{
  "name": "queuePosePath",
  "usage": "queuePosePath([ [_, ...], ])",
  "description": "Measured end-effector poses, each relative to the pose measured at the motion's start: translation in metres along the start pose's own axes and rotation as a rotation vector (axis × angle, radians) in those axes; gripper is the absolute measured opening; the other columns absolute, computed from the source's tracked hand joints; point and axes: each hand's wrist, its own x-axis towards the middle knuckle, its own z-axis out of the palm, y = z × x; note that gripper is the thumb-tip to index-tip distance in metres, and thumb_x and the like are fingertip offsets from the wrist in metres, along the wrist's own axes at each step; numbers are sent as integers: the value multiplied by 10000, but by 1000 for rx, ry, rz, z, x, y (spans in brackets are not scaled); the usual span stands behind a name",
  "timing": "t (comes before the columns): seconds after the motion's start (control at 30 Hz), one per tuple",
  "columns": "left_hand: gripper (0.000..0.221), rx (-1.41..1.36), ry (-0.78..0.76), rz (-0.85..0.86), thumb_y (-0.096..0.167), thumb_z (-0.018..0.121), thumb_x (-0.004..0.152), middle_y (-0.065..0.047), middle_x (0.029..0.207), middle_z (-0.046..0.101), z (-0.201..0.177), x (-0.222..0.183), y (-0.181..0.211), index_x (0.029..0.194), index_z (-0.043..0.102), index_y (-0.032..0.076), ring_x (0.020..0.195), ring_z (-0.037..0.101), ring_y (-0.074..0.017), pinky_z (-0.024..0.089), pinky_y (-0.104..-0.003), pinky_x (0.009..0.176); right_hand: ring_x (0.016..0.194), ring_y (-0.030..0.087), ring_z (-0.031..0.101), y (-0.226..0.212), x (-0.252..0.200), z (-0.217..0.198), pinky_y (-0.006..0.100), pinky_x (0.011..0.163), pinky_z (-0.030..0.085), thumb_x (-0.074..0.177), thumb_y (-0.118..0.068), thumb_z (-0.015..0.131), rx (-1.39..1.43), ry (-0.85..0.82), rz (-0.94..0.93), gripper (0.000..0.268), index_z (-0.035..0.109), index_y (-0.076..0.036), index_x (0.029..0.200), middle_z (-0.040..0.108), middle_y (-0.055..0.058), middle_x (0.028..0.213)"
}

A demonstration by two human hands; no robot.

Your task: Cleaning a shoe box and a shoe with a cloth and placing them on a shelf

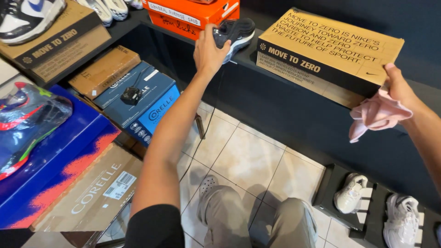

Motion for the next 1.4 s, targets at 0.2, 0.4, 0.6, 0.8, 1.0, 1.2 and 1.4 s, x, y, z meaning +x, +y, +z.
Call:
queuePosePath([
  [0.2, 539, -143, 180, 108, 304, 803, 827, -128, 1159, 671, -86, -9, -13, 1239, 476, 186, 964, 737, -355, 594, -481, 746, 1370, 536, 321, -28, 24, 43, 683, 992, 397, 954, -684, 132, -86, 14, 44, 824, 203, -204, 1620, 254, 293, 1571],
  [0.4, 492, -299, 222, 152, 281, 761, 897, -105, 1162, 695, -131, -23, -7, 1267, 447, 197, 1006, 753, -262, 592, -395, 846, 1355, 545, 369, -56, 50, 93, 647, 1049, 432, 933, -684, 171, -100, -83, -79, 879, 188, -91, 1583, 288, 313, 1541],
  [0.6, 510, -445, 255, 190, 231, 772, 879, -168, 1122, 679, -139, -24, 1, 1261, 447, 140, 950, 729, -263, 600, -377, 824, 1397, 575, 267, -71, 48, 125, 770, 1020, 325, 822, -666, 273, -92, -238, -196, 955, 177, -138, 1611, 216, 298, 1588],
  [0.8, 538, -464, 222, 147, 263, 771, 842, -173, 1144, 689, -107, -28, 16, 1251, 487, 59, 980, 711, -322, 548, -395, 887, 1425, 464, 374, -53, 78, 121, 626, 1144, 319, 954, -509, 301, -28, -162, -270, 748, 278, -79, 1566, 344, 253, 1584],
  [1.0, 595, -575, 72, -129, 317, 835, 822, -225, 1301, 630, -78, -18, 42, 1321, 551, 163, 1248, 593, -408, 492, -476, 1044, 1194, 429, 640, -71, 54, 130, 531, 989, 472, 1008, -709, 413, -411, 68, -231, 849, 709, 48, 1252, 714, 303, 1188],
  [1.2, 608, -569, -18, -169, 355, 830, 823, -214, 1340, 616, -60, -18, 61, 1336, 542, 202, 1290, 572, -386, 472, -468, 1082, 1372, 400, 507, -32, 139, 89, 540, 1121, 405, 881, -919, 400, -561, 123, -153, 1043, 446, -111, 1538, 560, 227, 1470],
  [1.4, 572, -598, 98, -179, 321, 821, 821, -233, 1296, 592, -8, -9, 74, 1281, 534, 139, 1254, 566, -441, 452, -510, 1070, 1187, 481, 617, -86, 38, 117, 598, 999, 510, 962, -472, 561, -890, 385, -665, 713, 315, -190, 1569, 539, 158, 1384],
])
